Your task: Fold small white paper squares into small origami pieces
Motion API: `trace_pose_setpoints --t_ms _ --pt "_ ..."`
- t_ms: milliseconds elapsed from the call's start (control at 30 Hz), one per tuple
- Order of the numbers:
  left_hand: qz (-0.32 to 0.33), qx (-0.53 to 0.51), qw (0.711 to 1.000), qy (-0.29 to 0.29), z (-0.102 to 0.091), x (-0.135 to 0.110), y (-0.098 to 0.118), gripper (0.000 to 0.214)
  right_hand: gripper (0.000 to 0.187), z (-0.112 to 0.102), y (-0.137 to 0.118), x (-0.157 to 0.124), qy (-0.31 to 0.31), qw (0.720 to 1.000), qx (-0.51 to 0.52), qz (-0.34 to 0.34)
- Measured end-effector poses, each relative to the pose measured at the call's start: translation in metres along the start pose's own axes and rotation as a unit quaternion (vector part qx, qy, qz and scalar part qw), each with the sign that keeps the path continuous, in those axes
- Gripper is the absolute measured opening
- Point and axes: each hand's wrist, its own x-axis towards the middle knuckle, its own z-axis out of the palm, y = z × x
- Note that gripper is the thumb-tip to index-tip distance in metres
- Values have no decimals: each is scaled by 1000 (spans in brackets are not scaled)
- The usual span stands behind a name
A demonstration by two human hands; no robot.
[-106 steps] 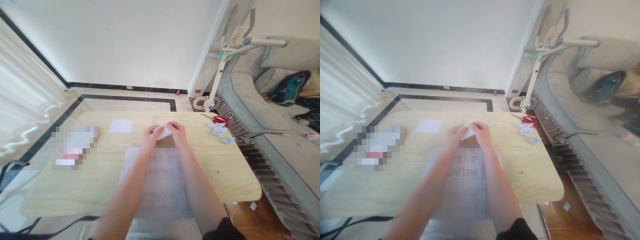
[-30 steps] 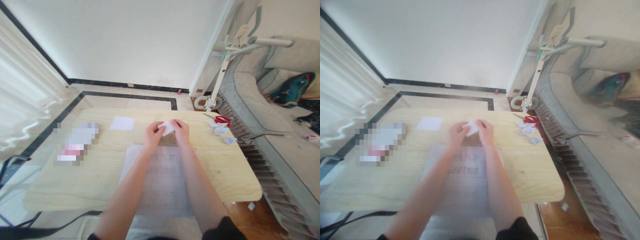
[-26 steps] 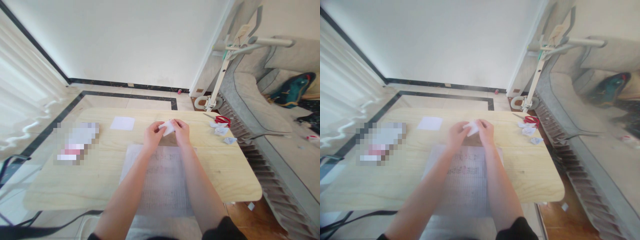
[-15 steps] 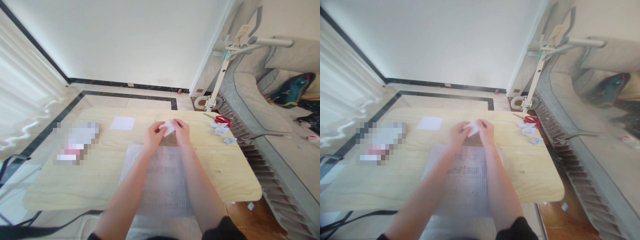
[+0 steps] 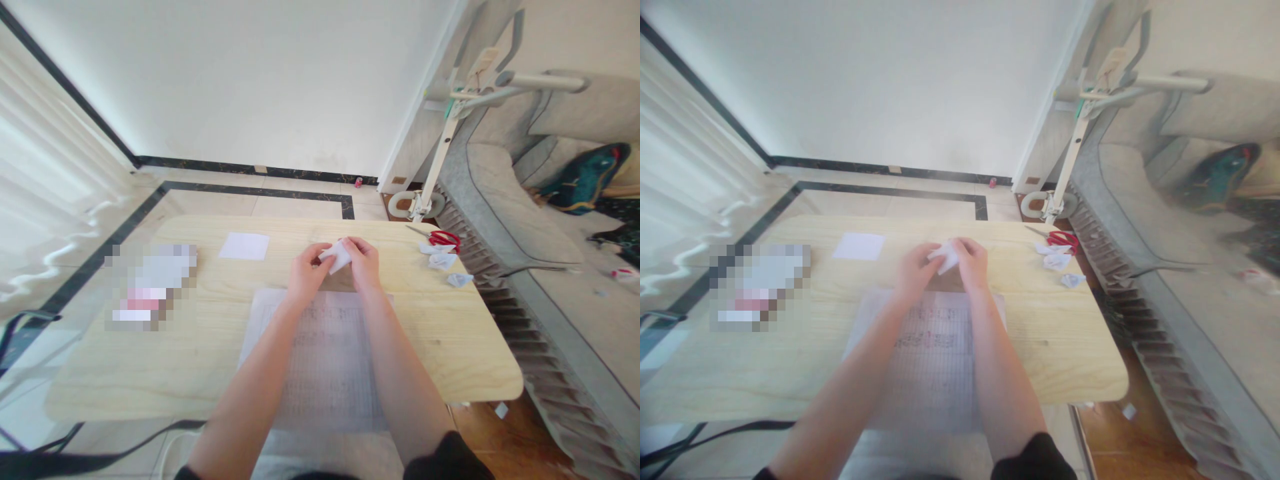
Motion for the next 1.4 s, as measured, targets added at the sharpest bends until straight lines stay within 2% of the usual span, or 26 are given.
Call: trace_pose_setpoints --t_ms 633,1167,1400 --pt "25 -26 999 -10 2 -1 -4 21 21 -2 0 1 11 1000 -25 -3" --pt "-13 -48 999 -12 1 -1 2 21 20 0 -2 1 28 999 -14 6" --pt "-5 -39 999 -23 0 0 0 22 19 -1 -2 0 26 999 -24 -3"
